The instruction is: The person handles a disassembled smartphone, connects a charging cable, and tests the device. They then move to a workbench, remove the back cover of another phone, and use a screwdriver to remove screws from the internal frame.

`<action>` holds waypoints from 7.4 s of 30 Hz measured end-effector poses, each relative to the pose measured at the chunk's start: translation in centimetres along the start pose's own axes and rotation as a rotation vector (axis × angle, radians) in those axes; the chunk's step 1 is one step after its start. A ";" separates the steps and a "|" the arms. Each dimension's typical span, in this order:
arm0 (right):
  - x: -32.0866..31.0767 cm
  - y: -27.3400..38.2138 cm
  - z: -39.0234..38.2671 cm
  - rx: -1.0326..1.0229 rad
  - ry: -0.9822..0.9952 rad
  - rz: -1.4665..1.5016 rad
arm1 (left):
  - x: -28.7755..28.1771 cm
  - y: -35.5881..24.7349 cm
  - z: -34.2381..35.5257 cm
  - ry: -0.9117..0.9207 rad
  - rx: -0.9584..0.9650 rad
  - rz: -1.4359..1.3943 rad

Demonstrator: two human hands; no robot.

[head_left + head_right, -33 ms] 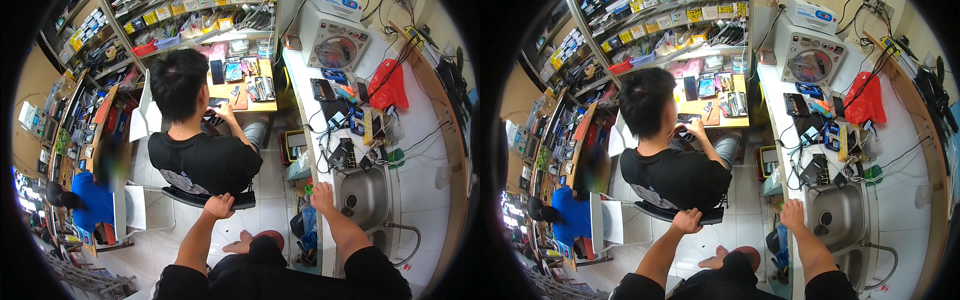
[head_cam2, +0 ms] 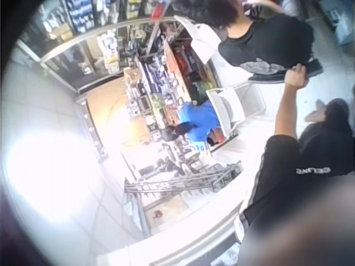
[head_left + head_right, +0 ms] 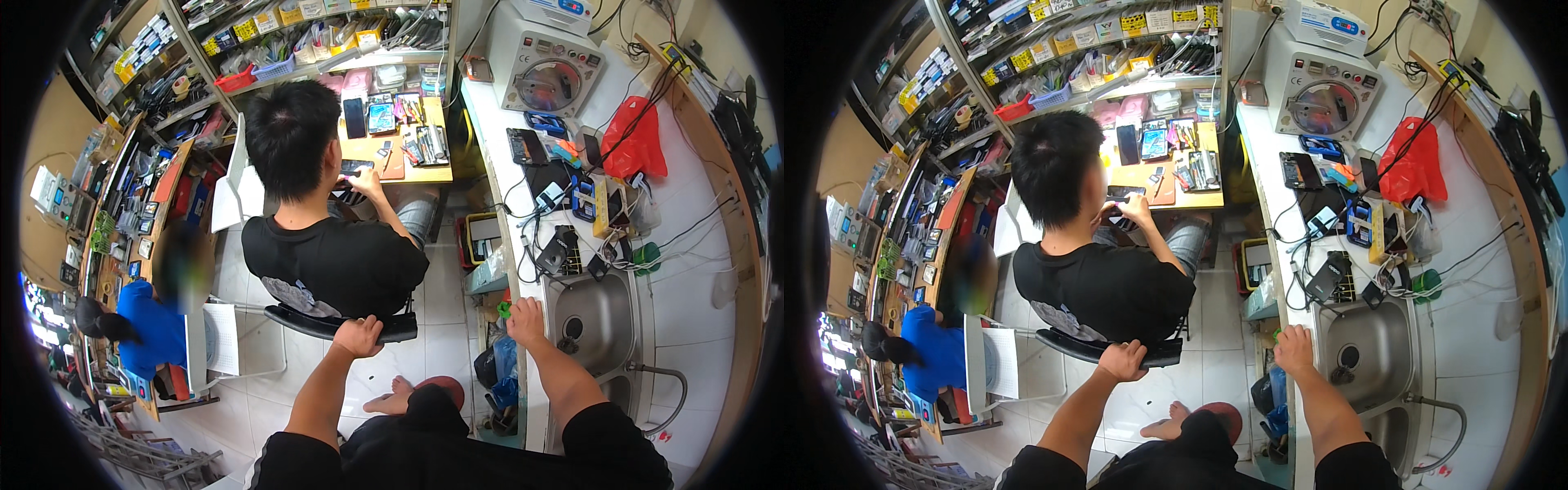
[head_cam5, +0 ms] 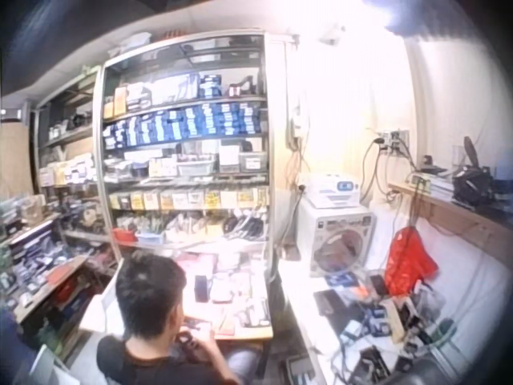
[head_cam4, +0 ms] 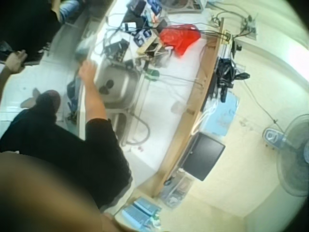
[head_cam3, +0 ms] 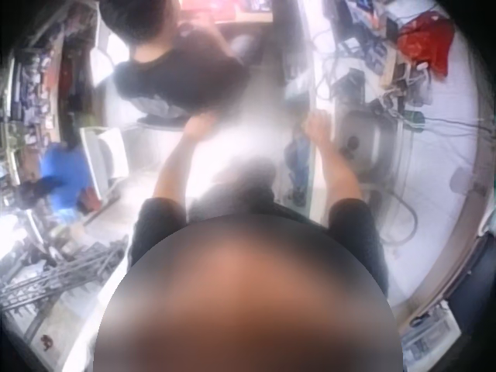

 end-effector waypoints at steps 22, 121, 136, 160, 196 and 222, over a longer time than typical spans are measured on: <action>-0.4 0.1 0.1 -0.041 -0.147 0.077 | -0.8 -0.4 0.3 -0.009 -0.012 -0.100; 0.0 0.1 -0.2 0.046 0.007 -0.017 | -0.4 0.1 0.3 -0.043 -0.014 0.051; 0.1 0.2 -0.2 0.047 0.052 -0.038 | -0.6 0.1 0.2 -0.081 -0.003 0.055; 0.6 0.0 -0.4 0.063 0.101 -0.038 | -0.3 0.3 0.2 -0.070 -0.006 0.058; 0.2 0.1 -0.2 0.066 0.065 -0.013 | -0.5 0.2 0.2 -0.065 -0.013 0.066; 0.0 0.2 -0.1 0.079 0.088 0.011 | -0.2 0.3 0.2 -0.059 -0.008 0.087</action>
Point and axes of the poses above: each hand's wrist, its own z-axis towards the middle knuckle, its own x-axis out of the palm, y = z × x, the point moved 7 cm from there along z, towards the middle knuckle, and after that the axes turned 11 degrees about -y, right-handed, at the moved point
